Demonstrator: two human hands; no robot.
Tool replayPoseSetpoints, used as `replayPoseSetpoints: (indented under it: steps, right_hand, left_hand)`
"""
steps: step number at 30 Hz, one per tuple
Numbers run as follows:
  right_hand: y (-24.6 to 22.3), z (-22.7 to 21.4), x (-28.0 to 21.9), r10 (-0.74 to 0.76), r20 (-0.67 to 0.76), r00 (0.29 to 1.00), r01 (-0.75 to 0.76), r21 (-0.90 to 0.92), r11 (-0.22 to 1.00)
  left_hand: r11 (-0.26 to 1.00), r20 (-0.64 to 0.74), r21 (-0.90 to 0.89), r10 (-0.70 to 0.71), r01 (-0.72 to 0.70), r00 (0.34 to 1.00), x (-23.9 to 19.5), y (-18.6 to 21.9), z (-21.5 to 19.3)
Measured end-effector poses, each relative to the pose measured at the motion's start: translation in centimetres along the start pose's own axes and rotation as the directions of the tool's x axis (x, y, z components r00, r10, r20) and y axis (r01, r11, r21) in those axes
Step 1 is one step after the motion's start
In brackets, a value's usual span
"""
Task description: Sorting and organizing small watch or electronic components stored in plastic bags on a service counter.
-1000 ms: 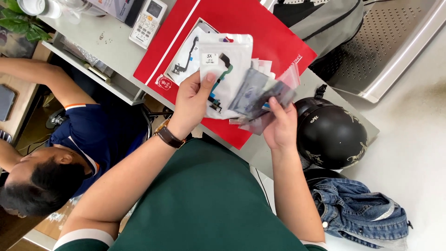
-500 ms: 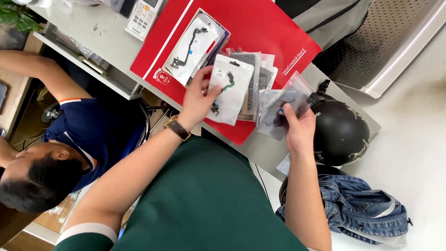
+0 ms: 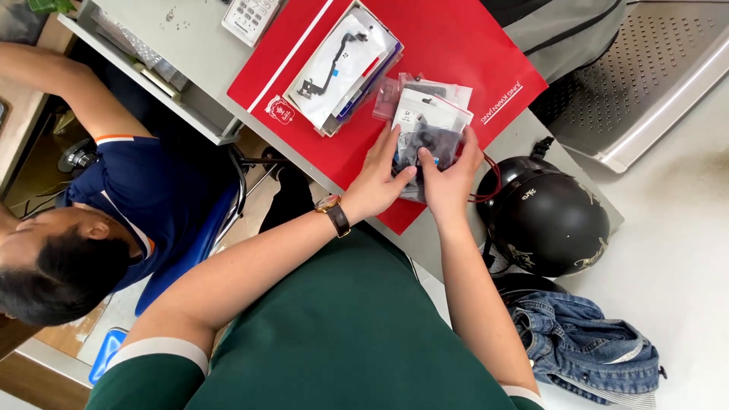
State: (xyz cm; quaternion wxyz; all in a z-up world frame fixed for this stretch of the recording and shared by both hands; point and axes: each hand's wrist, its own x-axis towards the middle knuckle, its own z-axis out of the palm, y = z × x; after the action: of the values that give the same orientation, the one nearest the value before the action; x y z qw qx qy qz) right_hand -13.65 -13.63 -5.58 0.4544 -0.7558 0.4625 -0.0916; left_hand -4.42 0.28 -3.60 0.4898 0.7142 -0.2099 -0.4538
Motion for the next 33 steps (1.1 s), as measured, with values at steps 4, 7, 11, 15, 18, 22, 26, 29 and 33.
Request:
replayPoseSetpoints:
  steps: [4, 7, 11, 15, 18, 22, 26, 29, 33]
  right_hand:
    - [-0.7, 1.2, 0.3, 0.188, 0.035, 0.982, -0.191, 0.224, 0.956]
    - [-1.0, 0.8, 1.2, 0.148, 0.087, 0.985, -0.165, 0.251, 0.954]
    - [-1.9, 0.2, 1.2, 0.117, 0.068, 0.991, -0.128, 0.192, 0.973]
    - [-1.4, 0.5, 1.5, 0.088, 0.042, 0.995, -0.093, 0.151, 0.984]
    - [-0.6, 0.9, 1.9, 0.109, -0.004, 0.994, -0.107, 0.132, 0.985]
    - [-1.0, 0.3, 2.1, 0.115, -0.066, 0.991, -0.116, -0.020, 0.993]
    - [-5.2, -0.7, 1.3, 0.133, 0.007, 0.991, -0.130, -0.159, 0.979]
    - [-5.8, -1.0, 1.4, 0.144, 0.061, 0.988, -0.128, -0.216, 0.968]
    - [-8.1, -1.6, 0.9, 0.094, 0.103, 0.990, -0.057, -0.316, 0.947]
  left_hand:
    - [0.999, 0.047, 0.046, 0.027, -0.029, 0.999, 0.1, 0.4, -0.3]
    - [0.995, 0.065, 0.091, 0.023, -0.028, 0.998, 1.1, -1.1, 0.1]
    - [0.974, 0.071, 0.205, 0.086, -0.099, 0.994, 2.5, -2.7, 0.1]
    - [0.762, -0.054, 0.613, 0.303, -0.208, 0.951, 3.0, -2.2, -0.5]
    - [0.689, -0.111, 0.696, 0.384, -0.204, 0.917, 3.5, -2.7, -0.7]
    - [0.611, -0.071, 0.769, 0.378, -0.191, 0.923, 4.7, -3.8, -0.7]
    - [0.621, -0.011, 0.737, 0.406, -0.267, 0.914, 5.7, -4.1, -0.7]
    - [0.660, 0.008, 0.682, 0.424, -0.315, 0.906, 5.9, -4.4, -1.0]
    - [0.695, 0.069, 0.583, 0.474, -0.421, 0.878, 4.0, -2.4, -3.2]
